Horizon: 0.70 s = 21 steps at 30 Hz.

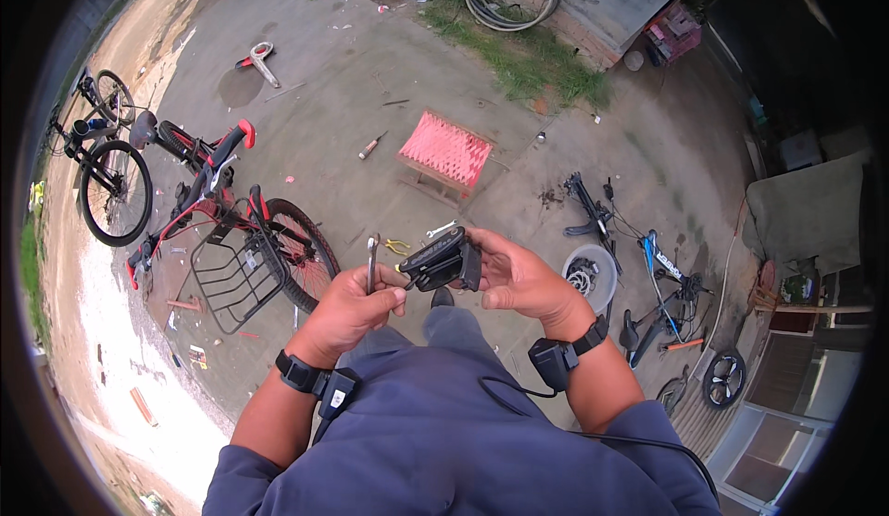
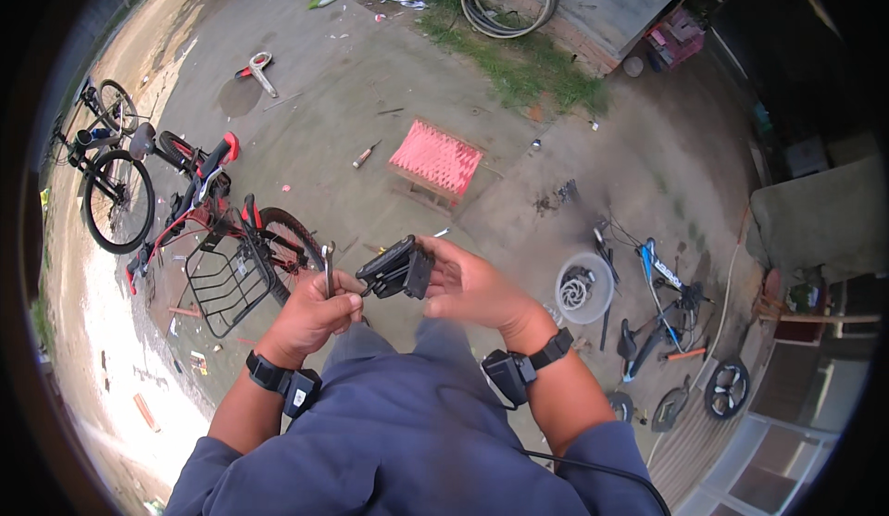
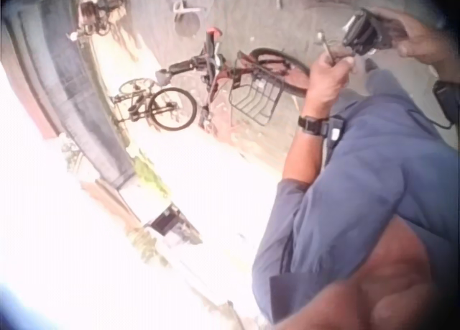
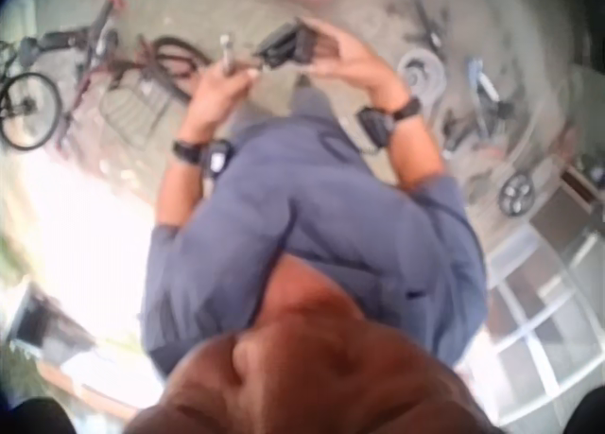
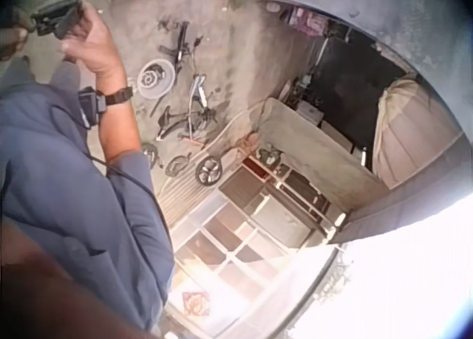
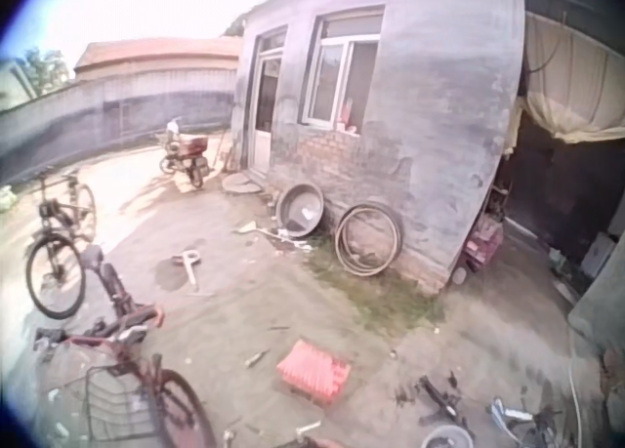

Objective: The person installs a bicycle light onto the front basket of a red and black bicycle. They use a wrench to tighten the mounting bracket and secure the light in place.

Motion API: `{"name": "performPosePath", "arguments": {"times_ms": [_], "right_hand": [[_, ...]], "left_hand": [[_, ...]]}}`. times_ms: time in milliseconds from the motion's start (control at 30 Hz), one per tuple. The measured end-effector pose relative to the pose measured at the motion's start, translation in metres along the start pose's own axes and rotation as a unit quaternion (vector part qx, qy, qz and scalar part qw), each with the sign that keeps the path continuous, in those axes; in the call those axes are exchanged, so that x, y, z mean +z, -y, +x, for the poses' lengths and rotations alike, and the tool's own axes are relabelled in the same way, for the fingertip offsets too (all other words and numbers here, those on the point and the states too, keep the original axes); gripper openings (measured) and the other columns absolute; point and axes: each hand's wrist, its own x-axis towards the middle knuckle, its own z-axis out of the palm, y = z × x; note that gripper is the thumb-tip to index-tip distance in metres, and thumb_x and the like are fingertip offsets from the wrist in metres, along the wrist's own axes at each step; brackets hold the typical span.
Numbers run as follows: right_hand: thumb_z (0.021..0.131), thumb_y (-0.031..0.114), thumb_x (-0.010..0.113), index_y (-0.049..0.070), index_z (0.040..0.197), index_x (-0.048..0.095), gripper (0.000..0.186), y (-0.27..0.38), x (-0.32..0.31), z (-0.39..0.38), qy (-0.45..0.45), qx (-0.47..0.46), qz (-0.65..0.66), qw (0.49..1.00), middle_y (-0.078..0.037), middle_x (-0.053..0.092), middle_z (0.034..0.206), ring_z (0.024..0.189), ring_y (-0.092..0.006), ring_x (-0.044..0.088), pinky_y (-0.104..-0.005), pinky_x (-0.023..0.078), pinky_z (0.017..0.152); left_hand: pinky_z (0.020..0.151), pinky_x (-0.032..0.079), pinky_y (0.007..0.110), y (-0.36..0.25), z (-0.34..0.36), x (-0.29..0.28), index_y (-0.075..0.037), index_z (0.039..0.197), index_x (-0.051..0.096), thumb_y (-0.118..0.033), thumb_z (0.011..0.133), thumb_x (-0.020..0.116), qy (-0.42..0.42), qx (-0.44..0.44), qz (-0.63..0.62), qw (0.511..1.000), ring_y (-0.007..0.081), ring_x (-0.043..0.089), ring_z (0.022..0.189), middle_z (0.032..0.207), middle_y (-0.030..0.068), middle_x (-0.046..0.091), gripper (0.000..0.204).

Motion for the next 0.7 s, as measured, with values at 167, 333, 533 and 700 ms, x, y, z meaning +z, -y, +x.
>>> {"name": "performPosePath", "arguments": {"times_ms": [167, 333, 533, 700], "right_hand": [[0.088, 0.021, 0.084, -0.002, 0.154, 0.034, 0.086, 0.0, -0.02, 0.032, 0.003, 0.09, 0.067, 0.994, -0.011, 0.054, 0.141, 0.133, -0.0211, 0.054, -0.038, 0.049, 0.11], [0.089, 0.021, 0.084, -0.001, 0.145, 0.044, 0.072, -0.003, -0.021, 0.085, 0.028, 0.099, 0.076, 0.992, -0.008, 0.06, 0.131, 0.12, -0.0173, 0.06, -0.0347, 0.053, 0.103], [0.085, 0.007, 0.085, 0.0, 0.132, 0.052, 0.058, 0.002, -0.003, 0.161, -0.034, 0.114, -0.079, 0.99, -0.003, 0.063, 0.116, 0.103, -0.0103, 0.062, -0.0292, 0.054, 0.09], [0.084, 0.004, 0.084, 0.001, 0.126, 0.055, 0.051, -0.006, 0.012, 0.223, -0.025, 0.127, -0.106, 0.986, -0.002, 0.064, 0.109, 0.1, -0.009, 0.063, -0.0267, 0.053, 0.09]], "left_hand": [[0.052, 0.037, 0.021, -0.004, 0.005, 0.001, 0.001, 0.109, 0.068, -0.012, 0.096, 0.068, -0.056, -0.006, 0.044, 0.997, 0.0042, 0.049, 0.058, 0.079, 0.0012, 0.066, 0.018], [0.053, 0.037, 0.021, -0.013, 0.017, -0.023, 0.001, 0.108, 0.069, -0.013, 0.095, 0.069, -0.08, 0.0, 0.032, 0.996, 0.0033, 0.049, 0.06, 0.078, -0.0004, 0.064, 0.019], [0.056, 0.038, 0.02, -0.042, 0.027, -0.068, 0.001, 0.108, 0.068, -0.013, 0.095, 0.071, -0.099, 0.001, 0.005, 0.995, 0.003, 0.052, 0.064, 0.08, -0.0014, 0.064, 0.02], [0.059, 0.041, 0.021, -0.061, 0.024, -0.097, 0.003, 0.11, 0.067, -0.012, 0.094, 0.074, -0.124, 0.011, -0.038, 0.991, 0.0031, 0.055, 0.068, 0.081, -0.0021, 0.065, 0.023]]}}
